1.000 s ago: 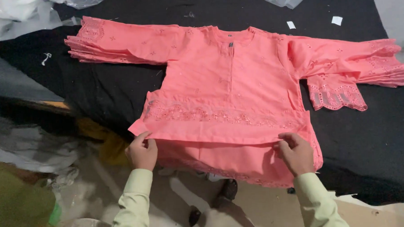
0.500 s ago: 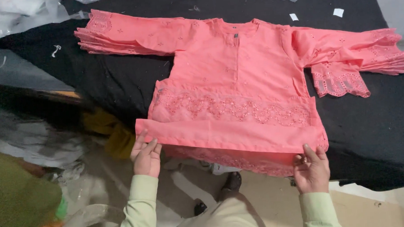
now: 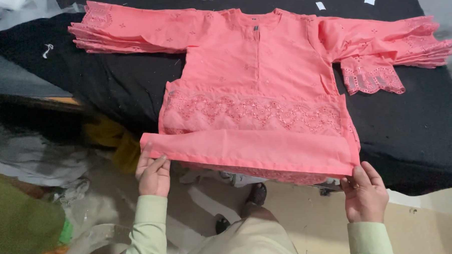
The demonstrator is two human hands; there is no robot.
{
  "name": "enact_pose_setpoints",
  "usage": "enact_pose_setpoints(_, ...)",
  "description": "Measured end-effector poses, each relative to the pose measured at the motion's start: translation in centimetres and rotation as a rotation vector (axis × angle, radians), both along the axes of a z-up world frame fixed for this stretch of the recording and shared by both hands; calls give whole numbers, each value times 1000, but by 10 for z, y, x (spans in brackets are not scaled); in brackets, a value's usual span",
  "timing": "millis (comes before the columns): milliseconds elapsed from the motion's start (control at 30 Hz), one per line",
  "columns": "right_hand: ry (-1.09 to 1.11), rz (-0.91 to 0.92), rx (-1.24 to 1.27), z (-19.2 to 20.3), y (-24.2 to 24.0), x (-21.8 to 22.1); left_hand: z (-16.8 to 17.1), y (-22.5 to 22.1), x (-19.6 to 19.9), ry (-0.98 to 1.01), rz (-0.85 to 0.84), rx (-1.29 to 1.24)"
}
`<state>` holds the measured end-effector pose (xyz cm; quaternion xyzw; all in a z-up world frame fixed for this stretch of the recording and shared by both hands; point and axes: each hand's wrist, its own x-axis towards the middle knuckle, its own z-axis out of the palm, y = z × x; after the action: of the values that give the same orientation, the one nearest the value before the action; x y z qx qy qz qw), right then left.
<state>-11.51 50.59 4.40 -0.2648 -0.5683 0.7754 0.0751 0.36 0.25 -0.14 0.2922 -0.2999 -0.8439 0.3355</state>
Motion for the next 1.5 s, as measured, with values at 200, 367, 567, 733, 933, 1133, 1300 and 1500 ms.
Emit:
enact_pose_setpoints(200,-5,28,-18,-10,12,5,-8,3,1,30,-10,15)
enact_pose_setpoints(367,-12,10,-41,-11,13,4,-8,2,6,25,6,91)
enact_pose_setpoints(567,-59,-27,-46,1,4,6,-6,0,11,28,23,106)
enact_pose_setpoints(733,-63,-63,-14,-7,10,4,-7,0,10,-15,42,88)
enact_pose_setpoints(933,-76,-41,-127,-19,19,-5,-9,1,16,-147,122,77)
enact_pose_setpoints(1133,-29,-64,48,-3,15,9,-14,-1,35,-174,28,-22)
enact_pose_setpoints(1300,-134,91,526,-41,58,19,-49,-14,64,-429,-247,-101)
enact_pose_setpoints(1500,-167,430,1234,-36,59,5,-92,-47,57,-1296,-723,-1012)
